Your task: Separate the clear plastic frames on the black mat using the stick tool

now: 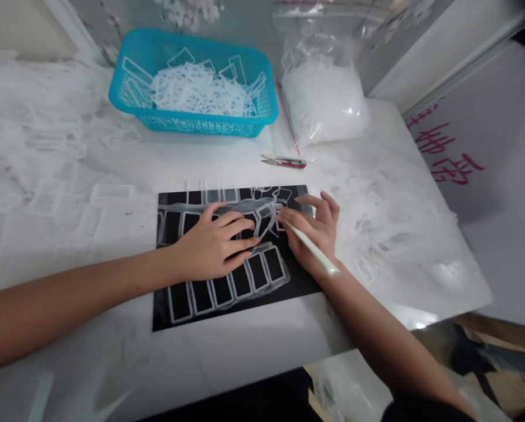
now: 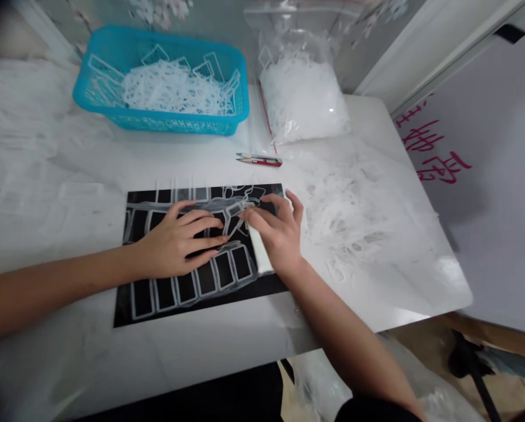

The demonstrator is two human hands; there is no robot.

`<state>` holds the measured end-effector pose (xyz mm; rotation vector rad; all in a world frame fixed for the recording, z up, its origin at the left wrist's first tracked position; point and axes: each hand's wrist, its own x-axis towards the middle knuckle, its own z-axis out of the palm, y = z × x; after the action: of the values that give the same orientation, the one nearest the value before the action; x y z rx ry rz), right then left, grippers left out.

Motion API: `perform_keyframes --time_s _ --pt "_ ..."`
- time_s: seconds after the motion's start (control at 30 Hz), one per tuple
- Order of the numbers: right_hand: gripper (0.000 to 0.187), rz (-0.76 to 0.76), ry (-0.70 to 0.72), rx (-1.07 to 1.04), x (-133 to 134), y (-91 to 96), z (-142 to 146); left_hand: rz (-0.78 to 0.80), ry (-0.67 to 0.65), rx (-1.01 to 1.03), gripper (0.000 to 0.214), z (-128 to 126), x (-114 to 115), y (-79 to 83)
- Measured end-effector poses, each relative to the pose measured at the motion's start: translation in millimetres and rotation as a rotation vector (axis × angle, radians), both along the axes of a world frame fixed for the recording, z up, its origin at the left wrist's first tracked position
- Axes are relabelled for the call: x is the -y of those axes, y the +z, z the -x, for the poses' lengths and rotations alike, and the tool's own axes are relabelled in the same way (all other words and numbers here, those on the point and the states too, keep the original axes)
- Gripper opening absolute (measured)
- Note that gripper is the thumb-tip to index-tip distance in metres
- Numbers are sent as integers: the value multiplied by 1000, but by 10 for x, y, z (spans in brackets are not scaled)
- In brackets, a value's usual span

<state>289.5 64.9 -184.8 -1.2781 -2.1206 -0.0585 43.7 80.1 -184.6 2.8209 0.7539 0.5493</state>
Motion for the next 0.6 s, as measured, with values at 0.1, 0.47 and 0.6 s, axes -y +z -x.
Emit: perform_keyframes --time_s 0.1,0.47,0.6 --pt "20 -37 -104 -25 -72 -25 -71 -4 -5 1 27 6 4 -3" --pt "20 -223 -643 -157 -357 41 -856 -33 -8 11 27 14 11 -44" --pt "32 -193 -863 -300 -266 66 -1247 -51 -20 36 27 14 14 -78"
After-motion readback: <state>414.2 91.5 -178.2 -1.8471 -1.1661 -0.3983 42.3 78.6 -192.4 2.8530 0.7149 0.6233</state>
